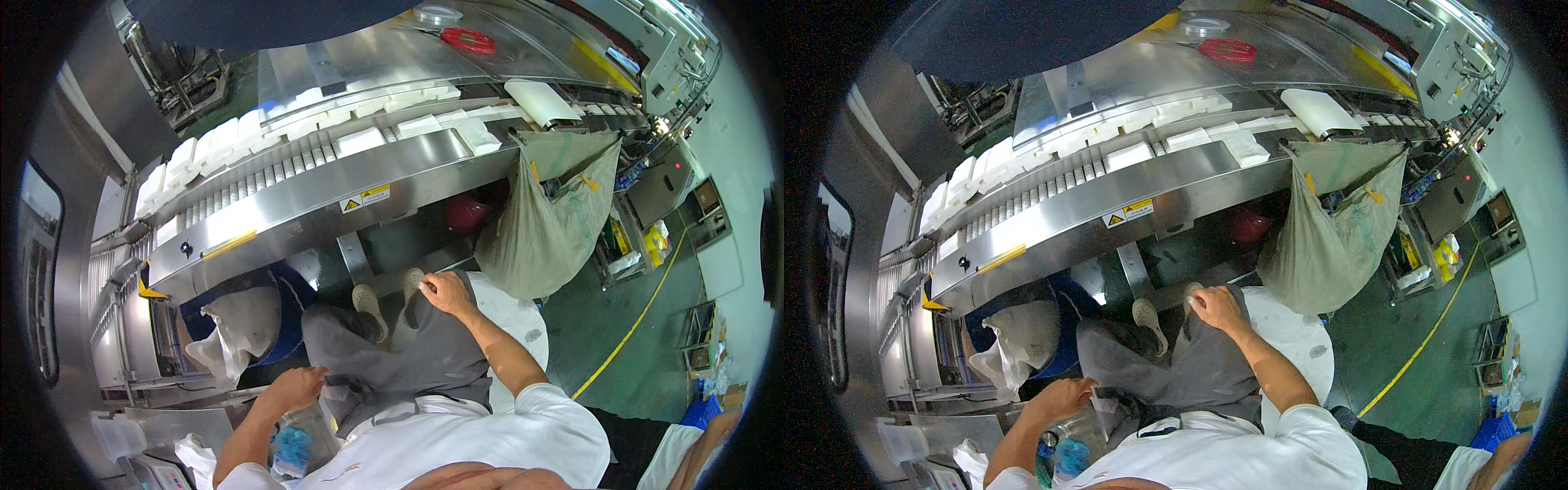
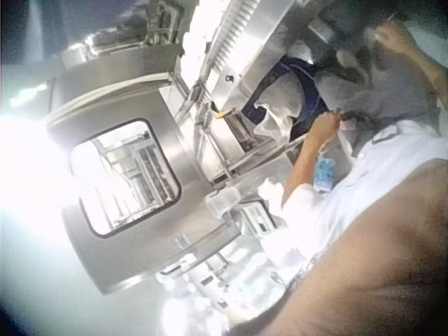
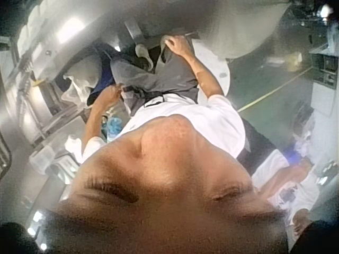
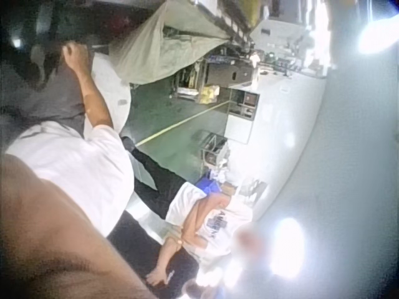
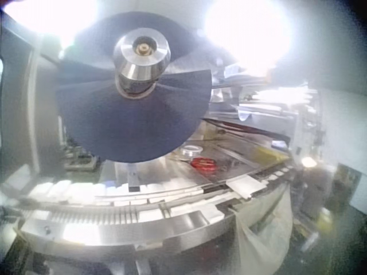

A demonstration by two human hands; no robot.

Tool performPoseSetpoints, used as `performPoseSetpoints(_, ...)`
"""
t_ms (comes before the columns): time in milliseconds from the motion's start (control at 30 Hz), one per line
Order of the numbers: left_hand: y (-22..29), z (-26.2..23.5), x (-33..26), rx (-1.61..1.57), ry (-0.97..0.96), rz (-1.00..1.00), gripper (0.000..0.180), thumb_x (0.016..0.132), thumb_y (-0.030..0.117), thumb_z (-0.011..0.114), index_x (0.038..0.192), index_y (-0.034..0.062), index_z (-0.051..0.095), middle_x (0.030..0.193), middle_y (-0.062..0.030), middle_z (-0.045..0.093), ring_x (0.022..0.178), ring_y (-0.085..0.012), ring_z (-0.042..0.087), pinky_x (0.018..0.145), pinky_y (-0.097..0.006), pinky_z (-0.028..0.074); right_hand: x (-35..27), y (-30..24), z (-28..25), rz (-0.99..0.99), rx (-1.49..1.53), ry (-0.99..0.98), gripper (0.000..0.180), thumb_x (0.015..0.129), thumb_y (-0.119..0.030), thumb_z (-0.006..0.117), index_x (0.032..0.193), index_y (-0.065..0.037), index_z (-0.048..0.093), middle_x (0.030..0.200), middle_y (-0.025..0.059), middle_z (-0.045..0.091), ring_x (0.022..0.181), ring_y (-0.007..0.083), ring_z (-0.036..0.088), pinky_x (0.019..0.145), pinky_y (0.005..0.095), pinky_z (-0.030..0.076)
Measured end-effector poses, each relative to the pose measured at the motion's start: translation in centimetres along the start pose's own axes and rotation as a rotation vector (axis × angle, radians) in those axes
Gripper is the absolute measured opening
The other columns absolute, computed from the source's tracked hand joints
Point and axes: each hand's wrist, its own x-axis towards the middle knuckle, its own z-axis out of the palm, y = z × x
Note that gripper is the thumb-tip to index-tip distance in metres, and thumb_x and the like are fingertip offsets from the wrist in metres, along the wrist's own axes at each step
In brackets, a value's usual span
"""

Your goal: The person picks up white rectangular blocks from a conveyor belt, places them on a digital scale to check their weight, and returns them to the belt while organizing them.

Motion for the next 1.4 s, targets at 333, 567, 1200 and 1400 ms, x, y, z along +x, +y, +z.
performPoseSetpoints(333, 0.5, -0.8, -0.3, 0.056, -0.021, -0.017, 0.035, 0.094, 0.017, 0.062, 0.128, 0.0052, 0.065, 0.103, -0.0264, 0.074, 0.094, -0.0445, 0.072, 0.083, -0.053, 0.057, -0.1, -0.1, -0.2, 0.037, 0.122, -0.015, 0.017, 0.091, -0.019, 0.073, 0.1, -0.005, 0.071, 0.089, 0.013, 0.073, 0.083, 0.0305, 0.071, 0.085, 0.0424, 0.053)
performPoseSetpoints(567, -0.9, 0.3, -0.7, 0.055, 0.011, -0.049, 0.036, 0.095, 0.021, 0.065, 0.127, 0.0035, 0.064, 0.102, -0.0264, 0.074, 0.094, -0.0448, 0.072, 0.082, -0.053, 0.057, 5.7, -3.4, -12.7, -0.203, 0.022, 0.389, 0.06, 0.085, -0.025, 0.083, 0.133, -0.002, 0.056, 0.133, 0.0192, 0.058, 0.125, 0.0371, 0.054, 0.107, 0.0465, 0.044)
performPoseSetpoints(1200, -0.4, -0.5, -0.9, 0.063, -0.02, -0.074, 0.038, 0.096, 0.025, 0.066, 0.124, 0.0002, 0.064, 0.106, -0.0249, 0.074, 0.096, -0.0446, 0.072, 0.084, -0.052, 0.058, 20.0, 3.3, -26.0, -0.27, -0.76, -0.029, 0.101, 0.085, -0.036, 0.08, 0.166, -0.017, 0.022, 0.164, 0.0133, 0.036, 0.154, 0.0317, 0.03, 0.128, 0.0517, 0.021)
performPoseSetpoints(1400, -0.8, -0.5, -0.7, 0.063, -0.015, -0.054, 0.039, 0.097, 0.028, 0.066, 0.126, 0.0014, 0.064, 0.106, -0.025, 0.073, 0.099, -0.0444, 0.071, 0.086, -0.052, 0.057, 19.9, 4.9, -25.6, -0.322, -0.667, 0.098, 0.081, 0.087, -0.023, 0.076, 0.16, -0.016, 0.04, 0.158, 0.0101, 0.048, 0.147, 0.0298, 0.043, 0.124, 0.0517, 0.029)
